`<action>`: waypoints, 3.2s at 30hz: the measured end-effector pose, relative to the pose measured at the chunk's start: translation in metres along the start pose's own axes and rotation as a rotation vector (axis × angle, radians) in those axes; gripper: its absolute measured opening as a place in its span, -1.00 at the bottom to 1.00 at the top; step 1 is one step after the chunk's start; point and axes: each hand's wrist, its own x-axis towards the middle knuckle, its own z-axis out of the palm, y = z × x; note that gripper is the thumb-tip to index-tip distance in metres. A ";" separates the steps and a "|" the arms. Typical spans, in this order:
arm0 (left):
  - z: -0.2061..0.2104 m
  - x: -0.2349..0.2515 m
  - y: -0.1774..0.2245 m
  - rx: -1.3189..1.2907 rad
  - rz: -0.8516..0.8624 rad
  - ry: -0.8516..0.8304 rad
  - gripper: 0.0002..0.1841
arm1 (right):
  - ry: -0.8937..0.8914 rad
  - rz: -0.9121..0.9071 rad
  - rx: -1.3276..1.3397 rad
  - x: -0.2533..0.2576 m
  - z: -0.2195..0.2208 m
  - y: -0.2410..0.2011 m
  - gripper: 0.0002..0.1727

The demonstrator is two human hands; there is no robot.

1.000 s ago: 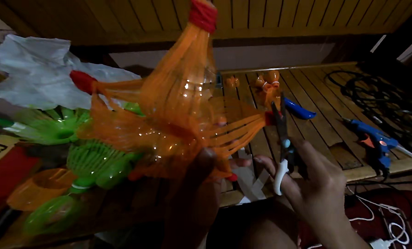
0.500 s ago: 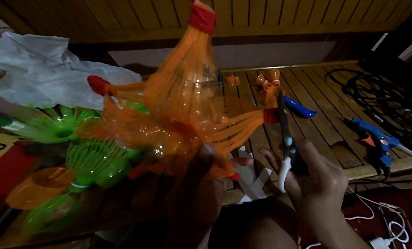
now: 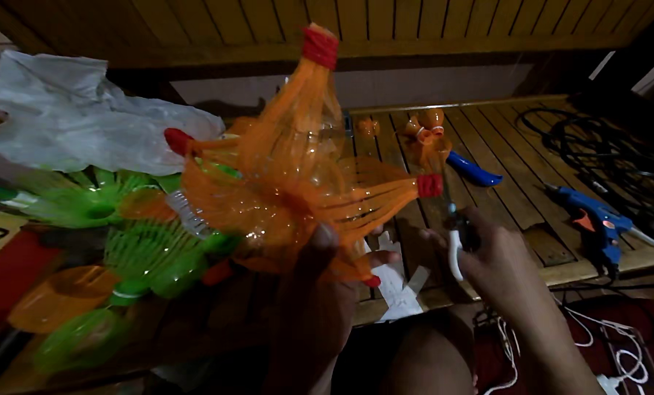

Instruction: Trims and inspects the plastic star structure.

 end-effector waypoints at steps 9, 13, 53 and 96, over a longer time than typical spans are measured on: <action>-0.004 -0.003 0.002 0.101 0.057 0.025 -0.70 | -0.299 0.230 -0.286 0.025 -0.007 0.011 -0.43; -0.007 -0.006 0.003 0.118 0.067 0.021 -0.72 | -0.548 0.221 -0.342 0.039 -0.018 0.012 -0.12; -0.026 0.111 0.076 0.877 -0.288 -0.484 -0.69 | -0.007 -0.351 0.759 0.087 -0.019 -0.035 -0.89; -0.004 0.229 0.102 1.381 0.306 -0.521 -0.67 | -0.046 -0.281 0.948 0.168 0.039 0.019 -0.85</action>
